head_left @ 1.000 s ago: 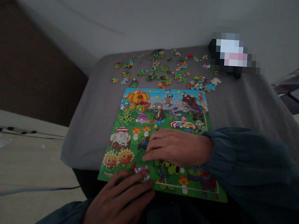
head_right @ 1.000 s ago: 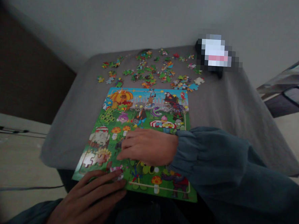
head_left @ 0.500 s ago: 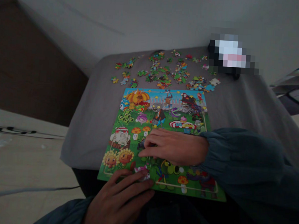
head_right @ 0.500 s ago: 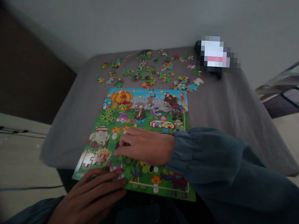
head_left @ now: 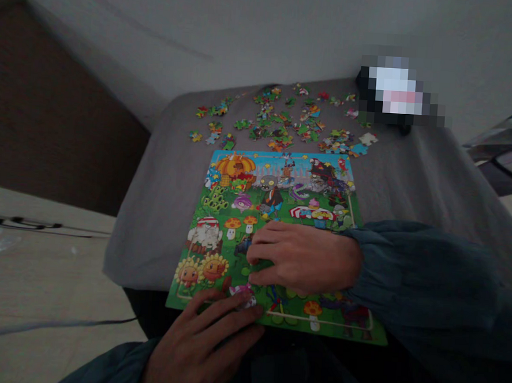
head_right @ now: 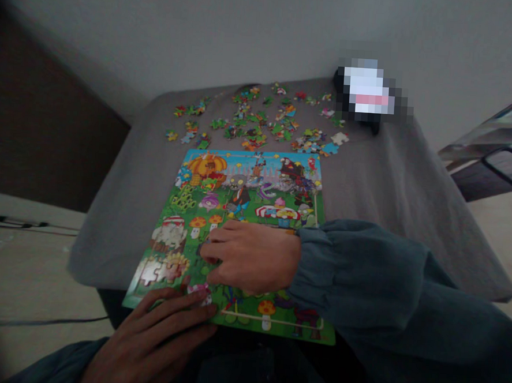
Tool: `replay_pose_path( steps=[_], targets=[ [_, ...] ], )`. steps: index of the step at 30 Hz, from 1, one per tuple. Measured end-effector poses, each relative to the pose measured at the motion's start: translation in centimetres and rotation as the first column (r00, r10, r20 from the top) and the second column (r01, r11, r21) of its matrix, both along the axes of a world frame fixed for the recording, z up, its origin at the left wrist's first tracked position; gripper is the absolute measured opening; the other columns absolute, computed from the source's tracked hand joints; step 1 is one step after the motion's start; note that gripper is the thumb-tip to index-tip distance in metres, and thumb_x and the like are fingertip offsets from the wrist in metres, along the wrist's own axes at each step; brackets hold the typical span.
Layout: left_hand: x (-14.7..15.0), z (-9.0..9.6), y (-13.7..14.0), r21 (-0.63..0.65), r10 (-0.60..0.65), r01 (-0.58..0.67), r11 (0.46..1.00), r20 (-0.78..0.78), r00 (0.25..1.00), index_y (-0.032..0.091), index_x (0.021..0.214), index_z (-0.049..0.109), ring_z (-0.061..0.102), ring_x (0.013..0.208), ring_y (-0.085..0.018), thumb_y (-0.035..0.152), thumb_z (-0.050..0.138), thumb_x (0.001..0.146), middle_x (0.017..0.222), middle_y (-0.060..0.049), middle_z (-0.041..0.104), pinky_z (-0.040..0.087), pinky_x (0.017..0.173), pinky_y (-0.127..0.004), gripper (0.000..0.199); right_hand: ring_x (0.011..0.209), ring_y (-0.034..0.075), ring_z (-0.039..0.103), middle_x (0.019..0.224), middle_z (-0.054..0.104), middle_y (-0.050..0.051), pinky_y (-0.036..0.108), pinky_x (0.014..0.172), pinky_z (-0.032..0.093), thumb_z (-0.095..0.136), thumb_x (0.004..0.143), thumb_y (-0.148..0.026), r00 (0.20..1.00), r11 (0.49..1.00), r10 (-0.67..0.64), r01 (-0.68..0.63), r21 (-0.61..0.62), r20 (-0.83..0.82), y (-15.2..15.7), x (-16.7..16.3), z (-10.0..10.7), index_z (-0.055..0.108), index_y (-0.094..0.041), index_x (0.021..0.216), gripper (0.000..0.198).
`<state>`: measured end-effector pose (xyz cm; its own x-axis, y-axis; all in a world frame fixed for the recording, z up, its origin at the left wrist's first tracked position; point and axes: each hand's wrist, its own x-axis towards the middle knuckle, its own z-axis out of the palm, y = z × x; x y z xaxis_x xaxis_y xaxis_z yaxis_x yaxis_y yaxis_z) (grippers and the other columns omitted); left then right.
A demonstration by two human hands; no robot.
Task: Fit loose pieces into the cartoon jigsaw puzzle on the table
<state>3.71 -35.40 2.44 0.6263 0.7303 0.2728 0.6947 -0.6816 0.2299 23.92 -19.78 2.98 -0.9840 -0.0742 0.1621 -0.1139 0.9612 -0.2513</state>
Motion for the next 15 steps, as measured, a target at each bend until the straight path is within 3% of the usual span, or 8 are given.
replay_pose_path(
  steps=[5, 11, 15],
  targets=[
    [0.1, 0.3, 0.3, 0.006, -0.009, 0.009, 1.000, 0.005, 1.000, 0.027, 0.103, 0.072, 0.063, 0.108, -0.011, 0.019, 0.048, 0.099, 0.109, 0.006, 0.075, 0.037, 0.107, -0.025, 0.026, 0.099, 0.024, 0.052, 0.101, 0.062, 0.008, 0.040, 0.088, 0.040, 0.047, 0.097, -0.028, 0.999, 0.999, -0.028, 0.027, 0.045, 0.032, -0.9, 0.1, 0.9, 0.069, -0.017, 0.094, 0.025],
    [0.3, 0.7, 0.7, 0.002, 0.010, -0.010, 1.000, 0.048, 0.999, 0.025, 0.098, 0.072, 0.064, 0.106, -0.010, 0.019, 0.045, 0.101, 0.104, 0.007, 0.076, 0.031, 0.111, -0.024, 0.028, 0.094, 0.022, 0.052, 0.092, 0.062, 0.007, 0.037, 0.080, 0.039, 0.049, 0.097, -0.023, 0.999, 0.991, -0.034, 0.037, 0.128, -0.030, -1.7, -0.1, 0.8, 0.069, -0.017, 0.086, 0.024],
    [0.2, 0.6, 0.6, 0.011, 0.002, -0.002, 1.000, 0.034, 0.999, 0.025, 0.098, 0.072, 0.065, 0.105, -0.011, 0.018, 0.045, 0.100, 0.105, 0.008, 0.076, 0.032, 0.111, -0.026, 0.028, 0.100, 0.022, 0.052, 0.102, 0.063, 0.007, 0.036, 0.086, 0.040, 0.049, 0.098, -0.027, 0.999, 0.996, -0.049, 0.049, 0.068, -0.008, -1.0, -0.1, 0.3, 0.069, -0.017, 0.095, 0.022]
  ],
)
